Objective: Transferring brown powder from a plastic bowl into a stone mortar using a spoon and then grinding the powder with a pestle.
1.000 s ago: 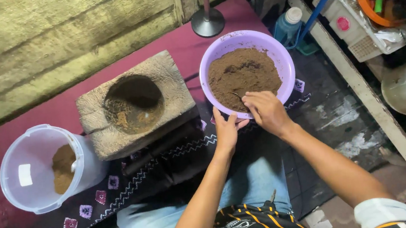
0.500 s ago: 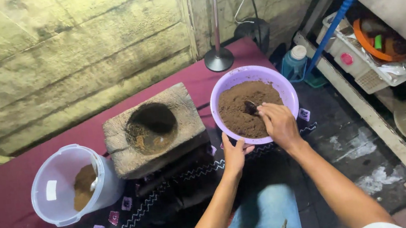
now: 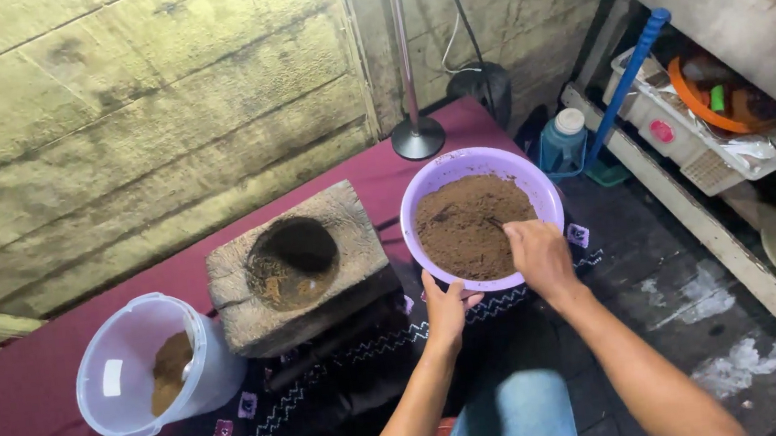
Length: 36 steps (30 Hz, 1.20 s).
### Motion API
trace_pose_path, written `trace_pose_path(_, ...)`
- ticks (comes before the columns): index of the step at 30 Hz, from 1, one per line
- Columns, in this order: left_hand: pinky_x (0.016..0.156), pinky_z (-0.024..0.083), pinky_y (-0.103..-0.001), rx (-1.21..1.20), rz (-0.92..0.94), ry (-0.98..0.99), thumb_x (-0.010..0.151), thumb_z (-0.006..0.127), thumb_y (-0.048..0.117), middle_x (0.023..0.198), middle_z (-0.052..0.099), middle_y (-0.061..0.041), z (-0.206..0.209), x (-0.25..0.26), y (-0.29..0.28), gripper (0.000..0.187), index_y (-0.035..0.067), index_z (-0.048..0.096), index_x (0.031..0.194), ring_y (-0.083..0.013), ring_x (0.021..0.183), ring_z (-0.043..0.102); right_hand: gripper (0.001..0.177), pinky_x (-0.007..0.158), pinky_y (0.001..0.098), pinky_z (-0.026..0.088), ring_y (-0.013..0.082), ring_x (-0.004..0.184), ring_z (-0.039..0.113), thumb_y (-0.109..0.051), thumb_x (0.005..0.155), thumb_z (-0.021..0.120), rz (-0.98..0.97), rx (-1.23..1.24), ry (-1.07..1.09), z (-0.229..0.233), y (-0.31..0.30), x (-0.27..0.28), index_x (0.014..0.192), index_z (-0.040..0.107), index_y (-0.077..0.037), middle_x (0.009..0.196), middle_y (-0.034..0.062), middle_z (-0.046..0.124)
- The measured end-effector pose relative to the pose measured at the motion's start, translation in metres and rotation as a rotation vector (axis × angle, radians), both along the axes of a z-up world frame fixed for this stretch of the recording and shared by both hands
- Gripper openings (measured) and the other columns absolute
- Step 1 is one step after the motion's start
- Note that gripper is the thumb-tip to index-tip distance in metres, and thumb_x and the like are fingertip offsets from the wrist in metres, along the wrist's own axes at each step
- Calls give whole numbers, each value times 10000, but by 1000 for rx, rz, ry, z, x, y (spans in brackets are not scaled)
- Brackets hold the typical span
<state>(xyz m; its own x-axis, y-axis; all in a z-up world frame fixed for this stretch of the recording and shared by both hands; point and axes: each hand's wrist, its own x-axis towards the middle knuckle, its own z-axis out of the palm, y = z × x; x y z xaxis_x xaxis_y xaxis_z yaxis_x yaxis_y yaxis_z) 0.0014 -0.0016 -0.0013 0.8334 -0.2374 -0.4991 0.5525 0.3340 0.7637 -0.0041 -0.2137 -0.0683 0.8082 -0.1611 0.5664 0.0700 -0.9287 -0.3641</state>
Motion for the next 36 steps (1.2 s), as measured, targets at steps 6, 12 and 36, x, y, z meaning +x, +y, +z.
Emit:
trace_pose_path(6, 847, 641, -527, 42, -12, -8, 955, 471, -48, 1429, 305, -431, 8, -4, 1, 855, 114, -46, 1617, -573, 1075, 632, 126, 887, 327, 522, 186, 1051, 735, -181, 1031, 653, 95, 46, -115, 48, 40, -12, 1037, 768, -130, 1013, 6, 784)
trace_pose_path(12, 814, 657, -520, 60, 7, -12, 945, 484, -35, 1476, 241, -419, -5, 1, -4, 852, 110, -21, 1616, -534, 1024, 673, 131, 823, 350, 534, 216, 966, 744, -206, 1011, 660, 205, 65, -68, 23, 72, -6, 991, 760, -124, 945, 20, 780)
trace_pose_path(36, 851, 636, -531, -17, 16, -3, 959, 463, -47, 1359, 324, -376, 9, -4, 1, 852, 115, -55, 1617, -546, 1026, 655, 74, 941, 397, 505, 236, 1125, 727, -175, 966, 753, 252, 50, -64, 41, 25, 46, 1013, 801, -146, 1034, 43, 804)
